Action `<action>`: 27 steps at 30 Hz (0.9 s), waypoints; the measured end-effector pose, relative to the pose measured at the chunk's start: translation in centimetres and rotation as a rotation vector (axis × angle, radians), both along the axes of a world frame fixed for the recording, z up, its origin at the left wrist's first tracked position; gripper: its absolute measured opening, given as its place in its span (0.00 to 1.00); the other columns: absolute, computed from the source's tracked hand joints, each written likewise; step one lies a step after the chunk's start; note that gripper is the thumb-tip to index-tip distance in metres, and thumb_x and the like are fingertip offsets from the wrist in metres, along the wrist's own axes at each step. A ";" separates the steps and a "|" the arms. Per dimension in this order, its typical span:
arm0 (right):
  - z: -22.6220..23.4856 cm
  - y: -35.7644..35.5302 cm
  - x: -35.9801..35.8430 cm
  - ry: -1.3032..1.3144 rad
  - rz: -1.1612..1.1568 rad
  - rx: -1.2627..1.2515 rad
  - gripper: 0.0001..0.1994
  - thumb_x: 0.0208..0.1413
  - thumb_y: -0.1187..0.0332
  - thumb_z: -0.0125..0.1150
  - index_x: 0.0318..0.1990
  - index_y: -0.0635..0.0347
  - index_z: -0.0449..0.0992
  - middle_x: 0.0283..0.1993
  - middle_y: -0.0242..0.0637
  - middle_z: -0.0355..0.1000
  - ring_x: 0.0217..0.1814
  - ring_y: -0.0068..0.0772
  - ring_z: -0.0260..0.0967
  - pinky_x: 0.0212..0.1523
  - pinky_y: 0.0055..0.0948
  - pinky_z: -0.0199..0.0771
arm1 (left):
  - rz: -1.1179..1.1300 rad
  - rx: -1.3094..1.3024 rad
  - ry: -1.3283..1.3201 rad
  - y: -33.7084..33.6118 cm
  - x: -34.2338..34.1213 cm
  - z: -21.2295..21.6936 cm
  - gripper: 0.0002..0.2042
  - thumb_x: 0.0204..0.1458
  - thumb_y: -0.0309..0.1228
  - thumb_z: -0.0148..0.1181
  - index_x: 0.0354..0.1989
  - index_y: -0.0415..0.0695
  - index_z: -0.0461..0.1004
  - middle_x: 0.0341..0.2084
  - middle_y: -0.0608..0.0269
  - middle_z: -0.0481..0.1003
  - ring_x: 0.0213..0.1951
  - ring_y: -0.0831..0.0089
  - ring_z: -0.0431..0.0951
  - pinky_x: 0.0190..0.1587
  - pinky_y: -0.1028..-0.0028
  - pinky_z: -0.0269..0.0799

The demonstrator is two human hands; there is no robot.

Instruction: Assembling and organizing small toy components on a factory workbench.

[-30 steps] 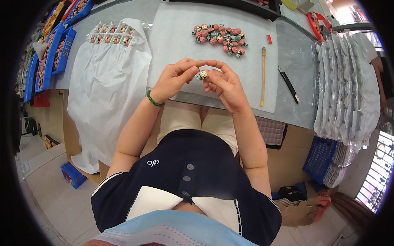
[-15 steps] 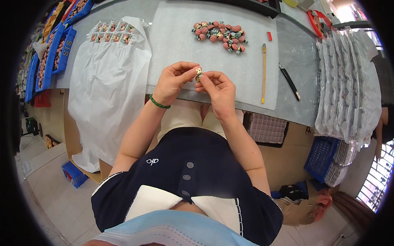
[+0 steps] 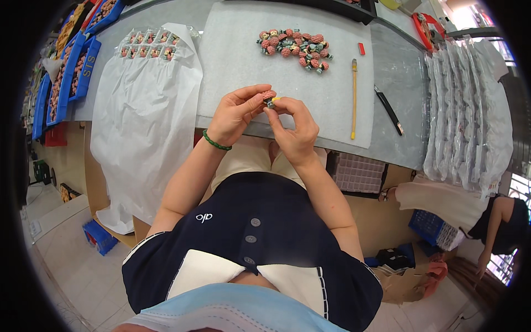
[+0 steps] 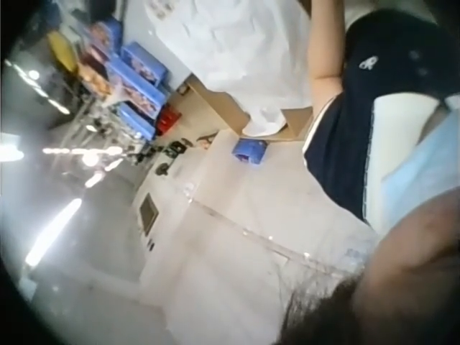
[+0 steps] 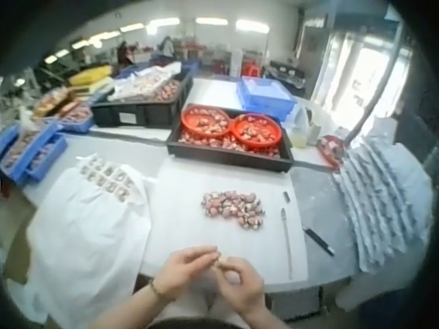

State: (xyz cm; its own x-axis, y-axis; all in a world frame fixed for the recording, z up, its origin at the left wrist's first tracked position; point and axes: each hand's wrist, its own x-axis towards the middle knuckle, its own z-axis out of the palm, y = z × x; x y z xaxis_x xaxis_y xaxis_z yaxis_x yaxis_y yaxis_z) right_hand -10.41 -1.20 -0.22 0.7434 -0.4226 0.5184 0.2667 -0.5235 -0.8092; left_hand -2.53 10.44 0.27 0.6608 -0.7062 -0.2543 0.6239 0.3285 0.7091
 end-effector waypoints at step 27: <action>1.6 -4.9 4.7 0.173 -0.074 -0.115 0.08 0.50 0.69 0.57 0.35 0.64 0.70 0.34 0.39 0.69 0.36 0.31 0.66 0.31 0.25 0.67 | -0.039 -0.092 0.084 1.5 1.3 1.2 0.14 0.54 0.28 0.47 0.47 0.34 0.65 0.36 0.61 0.70 0.39 0.72 0.73 0.44 0.73 0.69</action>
State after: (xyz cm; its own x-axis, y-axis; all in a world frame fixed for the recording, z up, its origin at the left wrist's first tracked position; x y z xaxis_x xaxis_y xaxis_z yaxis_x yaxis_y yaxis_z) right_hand -5.68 -6.14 1.34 0.7945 -0.4250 0.4336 0.0860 -0.6282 -0.7733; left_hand -1.22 11.94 1.51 0.6114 -0.7538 -0.2409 0.6937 0.3639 0.6216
